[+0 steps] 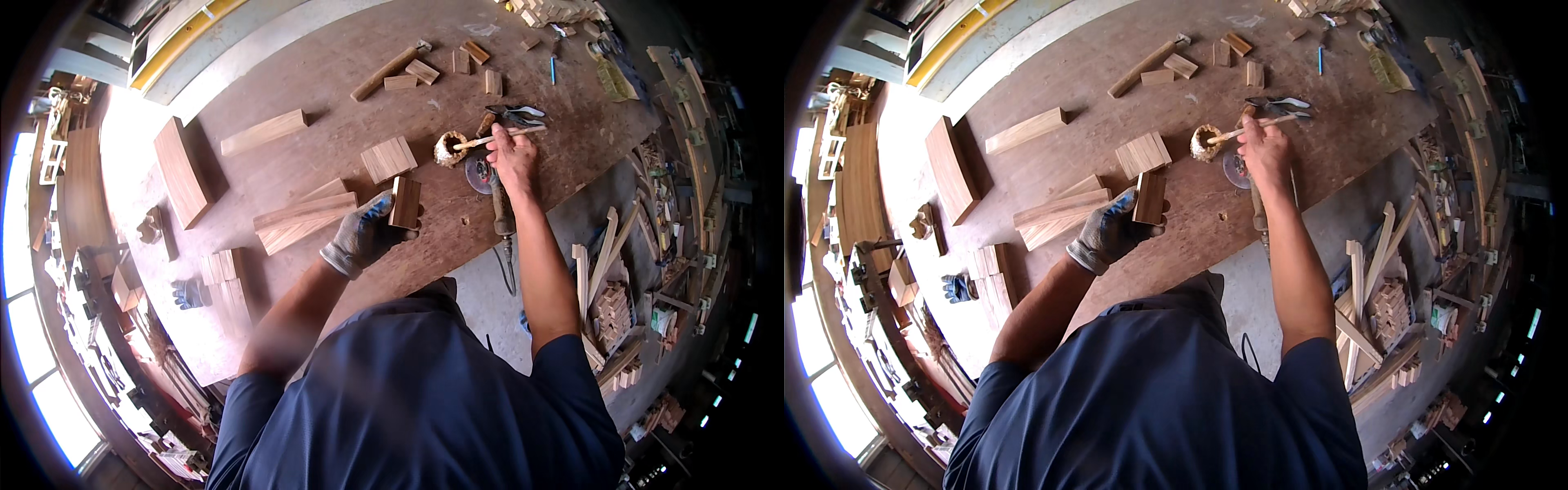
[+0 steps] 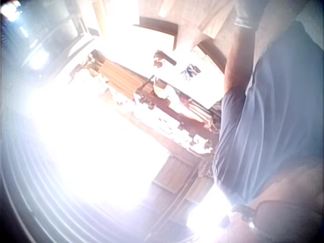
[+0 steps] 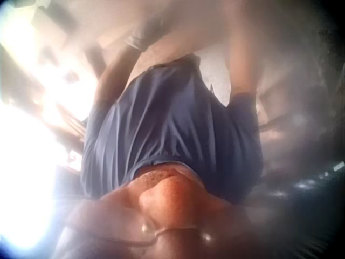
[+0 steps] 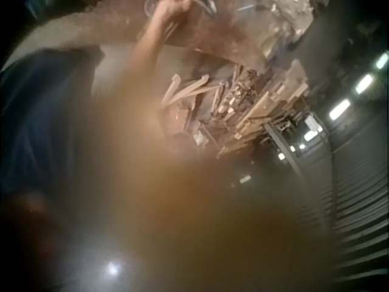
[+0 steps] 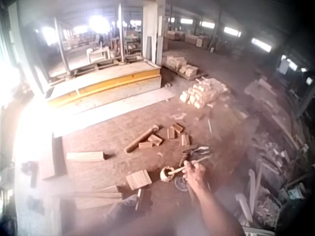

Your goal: The person assembles small wooden blocks into a larger structure. They apply glue to the edges of the blocks using a brush and then secure them together using a pneumatic nail gun. The process involves picking up blocks, aligning them, applying adhesive, and nailing them in place.

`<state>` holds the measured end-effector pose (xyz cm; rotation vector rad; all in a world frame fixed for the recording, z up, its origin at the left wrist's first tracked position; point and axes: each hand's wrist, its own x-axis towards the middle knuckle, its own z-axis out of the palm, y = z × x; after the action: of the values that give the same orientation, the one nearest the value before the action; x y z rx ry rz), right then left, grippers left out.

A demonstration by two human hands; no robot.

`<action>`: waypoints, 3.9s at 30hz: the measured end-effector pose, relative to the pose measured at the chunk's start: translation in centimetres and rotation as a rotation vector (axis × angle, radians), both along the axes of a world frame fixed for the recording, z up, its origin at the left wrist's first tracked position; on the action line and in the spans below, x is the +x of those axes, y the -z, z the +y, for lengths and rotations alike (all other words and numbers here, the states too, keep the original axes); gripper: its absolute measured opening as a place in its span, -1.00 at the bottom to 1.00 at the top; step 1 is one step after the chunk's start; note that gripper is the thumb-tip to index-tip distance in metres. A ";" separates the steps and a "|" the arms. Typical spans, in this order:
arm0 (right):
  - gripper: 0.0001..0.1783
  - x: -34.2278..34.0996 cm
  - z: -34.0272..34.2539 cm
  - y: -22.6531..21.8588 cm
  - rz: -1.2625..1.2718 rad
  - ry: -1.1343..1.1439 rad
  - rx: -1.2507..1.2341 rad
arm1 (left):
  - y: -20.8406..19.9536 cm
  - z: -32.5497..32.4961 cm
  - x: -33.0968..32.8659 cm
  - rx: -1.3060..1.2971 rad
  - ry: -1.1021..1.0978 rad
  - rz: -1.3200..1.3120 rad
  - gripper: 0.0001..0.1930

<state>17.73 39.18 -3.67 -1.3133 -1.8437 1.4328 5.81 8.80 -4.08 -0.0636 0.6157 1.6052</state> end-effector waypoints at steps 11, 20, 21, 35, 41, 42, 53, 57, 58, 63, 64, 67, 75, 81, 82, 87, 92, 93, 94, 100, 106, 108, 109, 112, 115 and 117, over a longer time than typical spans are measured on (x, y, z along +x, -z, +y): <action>-0.60 1.6 0.8 -0.2 0.126 0.151 -0.060 | 1.3 0.0 -0.3 0.024 -0.031 0.028 -0.37; -0.68 6.4 0.1 -3.7 0.530 0.292 -0.506 | 3.5 1.2 -1.3 0.019 -0.072 -0.076 -0.41; -0.68 6.3 -1.0 -4.9 0.547 0.264 -0.530 | 3.4 1.4 -1.2 0.041 -0.069 -0.081 -0.41; -0.65 4.3 -8.0 -6.3 0.480 -0.059 -0.259 | 1.1 1.1 -0.7 0.127 -0.062 -0.072 -0.39; -0.68 3.5 -8.7 -7.0 0.496 -0.045 -0.146 | 1.5 0.9 -0.7 0.150 -0.072 -0.090 -0.38; -0.68 3.6 -8.7 -6.9 0.503 -0.050 -0.144 | 1.6 0.8 -0.7 0.160 -0.071 -0.088 -0.38; -0.67 4.9 -10.2 -7.9 0.420 -0.188 -0.064 | 0.7 1.0 -1.0 0.190 -0.079 -0.134 -0.44; -0.69 5.4 -11.9 -9.6 0.364 -0.290 0.043 | 1.7 0.9 -1.2 0.114 -0.096 -0.088 -0.45; -0.69 5.6 -12.2 -9.8 0.348 -0.314 0.080 | 1.7 0.9 -1.2 0.099 -0.102 -0.091 -0.45; -0.73 6.1 -12.8 -10.9 0.356 -0.400 0.091 | 0.8 1.0 -1.1 0.051 -0.116 -0.079 -0.45; -0.72 6.0 -12.6 -11.0 0.360 -0.407 0.096 | 0.9 1.0 -1.1 0.047 -0.119 -0.084 -0.45; -0.72 5.6 -11.7 -10.5 0.417 -0.335 0.148 | 1.0 0.9 -1.0 0.073 -0.116 -0.099 -0.44; -0.72 4.7 -11.4 -9.9 0.391 -0.337 0.155 | 1.0 0.8 -0.8 0.109 -0.092 -0.074 -0.45; -0.73 5.7 -12.4 -11.0 0.341 -0.422 0.127 | 1.0 0.7 -1.0 0.025 -0.122 -0.099 -0.49; -0.73 6.0 -12.5 -11.0 0.347 -0.434 0.120 | 0.3 0.9 -0.8 0.003 -0.140 -0.103 -0.50; -0.73 6.1 -12.5 -11.3 0.374 -0.374 0.071 | 0.0 1.0 -0.8 0.006 -0.146 -0.086 -0.52; -0.74 4.9 -11.6 -10.4 0.373 -0.288 0.165 | 0.8 0.7 -0.9 0.137 -0.094 -0.085 -0.41; -0.74 4.6 -11.5 -10.3 0.383 -0.272 0.197 | 0.7 0.7 -0.9 0.136 -0.089 -0.071 -0.41; -0.75 4.4 -11.4 -10.2 0.394 -0.256 0.229 | 0.5 0.7 -0.9 0.135 -0.085 -0.056 -0.40; -0.76 4.5 -8.8 -9.1 0.356 -0.121 0.261 | 0.4 0.3 -1.0 0.115 -0.098 -0.071 -0.39; -0.78 1.4 -3.0 -4.3 -0.006 -0.146 0.304 | 0.9 0.3 -0.7 0.127 -0.110 -0.080 -0.37; -0.76 0.2 -2.2 -1.9 -0.018 -0.210 0.240 | 1.1 0.2 -0.7 0.135 -0.111 -0.086 -0.37; -0.74 -0.8 -2.3 -1.5 -0.057 -0.244 0.274 | 1.1 0.0 -0.7 0.128 -0.121 -0.082 -0.37; -0.69 -1.4 -0.5 2.6 -0.171 -0.349 0.510 | 0.8 -0.1 -0.6 0.116 -0.116 -0.082 -0.37; -0.68 -2.0 0.9 6.1 -0.186 -0.407 0.442 | 0.8 -0.1 -0.8 0.107 -0.105 -0.081 -0.36; -0.68 -2.2 -0.1 3.8 -0.110 -0.283 0.262 | 1.0 -0.6 -0.9 0.094 -0.122 -0.067 -0.36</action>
<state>15.58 39.07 -7.49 -1.0528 -2.2748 1.2142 4.90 8.22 -5.05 -0.0861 0.4914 1.7413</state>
